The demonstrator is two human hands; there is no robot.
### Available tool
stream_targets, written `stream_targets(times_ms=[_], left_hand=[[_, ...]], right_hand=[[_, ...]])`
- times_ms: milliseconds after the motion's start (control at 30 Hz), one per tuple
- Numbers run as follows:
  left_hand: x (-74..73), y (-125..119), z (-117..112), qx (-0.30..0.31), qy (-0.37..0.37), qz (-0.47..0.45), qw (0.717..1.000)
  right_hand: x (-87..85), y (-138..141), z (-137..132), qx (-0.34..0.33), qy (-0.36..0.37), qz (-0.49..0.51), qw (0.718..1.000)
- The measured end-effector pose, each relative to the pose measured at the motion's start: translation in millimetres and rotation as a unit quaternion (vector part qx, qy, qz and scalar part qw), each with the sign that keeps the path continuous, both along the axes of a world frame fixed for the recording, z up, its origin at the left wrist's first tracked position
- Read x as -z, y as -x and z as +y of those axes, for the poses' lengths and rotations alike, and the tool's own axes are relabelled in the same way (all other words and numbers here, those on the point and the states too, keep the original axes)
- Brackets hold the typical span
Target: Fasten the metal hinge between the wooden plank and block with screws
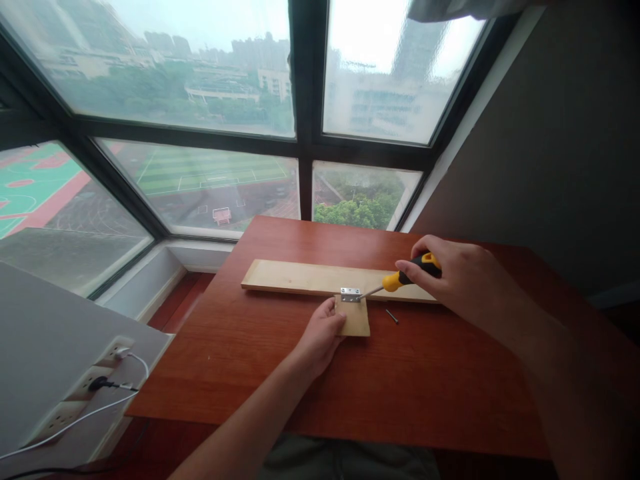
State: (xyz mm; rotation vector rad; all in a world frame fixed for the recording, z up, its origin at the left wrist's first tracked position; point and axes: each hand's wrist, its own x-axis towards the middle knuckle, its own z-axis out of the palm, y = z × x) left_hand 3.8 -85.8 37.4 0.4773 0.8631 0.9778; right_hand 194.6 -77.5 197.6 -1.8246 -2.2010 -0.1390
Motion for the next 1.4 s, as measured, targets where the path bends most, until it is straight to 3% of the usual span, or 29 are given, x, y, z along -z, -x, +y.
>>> stream_targets(times_ms=[200,400,600,833,1167,1400], left_hand=[[-0.8,0,0,0.002,0.001,0.004,1.0],[0.0,0,-1,0.001,0.002,0.001,1.0],[0.2,0,0,0.0,0.005,-0.001,1.0],[-0.1,0,-1,0.002,0.003,-0.002,1.0],[1.4,0,1,0.001,0.005,0.005,1.0],[1.0,1,-1,0.004,-0.003,0.003,1.0]], right_hand=[[0.1,-1,1,-0.003,0.002,-0.01,1.0],[-4.4,-1,-10,-0.142,0.058,0.12,0.981],[-0.9,-3,-7,-0.092,0.043,0.111,0.989],[-6.6,1,-13,-0.161,0.083,0.154,0.971],[3.4,-5,-6,-0.124,0.022,0.107,0.986],[-1.6,-2,-9,-0.048,0.026,0.035,0.998]])
